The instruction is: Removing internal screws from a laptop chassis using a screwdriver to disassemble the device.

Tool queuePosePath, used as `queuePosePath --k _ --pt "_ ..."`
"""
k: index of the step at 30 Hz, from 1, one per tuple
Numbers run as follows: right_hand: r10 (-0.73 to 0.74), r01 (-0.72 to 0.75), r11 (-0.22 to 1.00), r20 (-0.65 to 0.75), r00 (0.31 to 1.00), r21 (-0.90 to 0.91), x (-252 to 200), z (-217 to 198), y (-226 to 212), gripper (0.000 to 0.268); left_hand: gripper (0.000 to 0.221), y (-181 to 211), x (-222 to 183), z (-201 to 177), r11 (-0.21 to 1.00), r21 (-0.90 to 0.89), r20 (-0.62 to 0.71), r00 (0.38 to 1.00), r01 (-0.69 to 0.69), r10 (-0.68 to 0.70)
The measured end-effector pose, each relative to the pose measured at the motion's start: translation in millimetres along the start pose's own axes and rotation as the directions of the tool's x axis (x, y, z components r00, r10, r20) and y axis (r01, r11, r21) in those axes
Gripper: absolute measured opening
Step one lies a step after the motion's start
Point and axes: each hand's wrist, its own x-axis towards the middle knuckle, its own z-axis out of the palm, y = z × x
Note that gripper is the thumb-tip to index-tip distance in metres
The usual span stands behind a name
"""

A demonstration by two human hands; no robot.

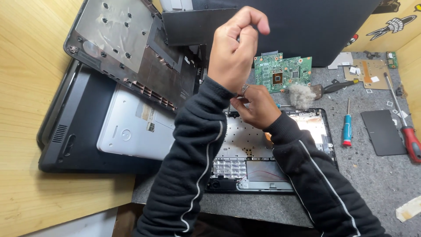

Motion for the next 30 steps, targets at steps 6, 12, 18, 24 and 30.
queuePosePath --k 6,12,18,24,30 --pt "0.183 -0.113 0.95 -0.225 0.957 0.29 29 -62 -94 0.041 0.025 8 -19 6 0.966 0.256 -0.177 0.98 -0.044 0.092" --pt "0.201 -0.049 0.753 0.159 0.967 -0.656 104 -118 -147 0.047 0.013 -15 -31 1 0.988 0.08 0.097 0.988 -0.13 0.122" --pt "0.693 -0.037 0.513 0.388 0.607 -0.858 159 -97 -192 0.061 0.096 -8 -105 -27 0.818 0.567 0.004 0.993 0.094 -0.116" --pt "0.823 0.186 0.359 0.404 0.399 -0.915 174 -83 -197 0.067 0.111 -19 -252 -39 0.355 0.91 -0.037 0.897 0.212 -0.441" --pt "0.764 0.291 0.416 0.505 0.402 -0.861 179 -88 -176 0.054 0.103 -23 -268 -38 0.389 0.9 -0.014 0.905 0.197 -0.426"
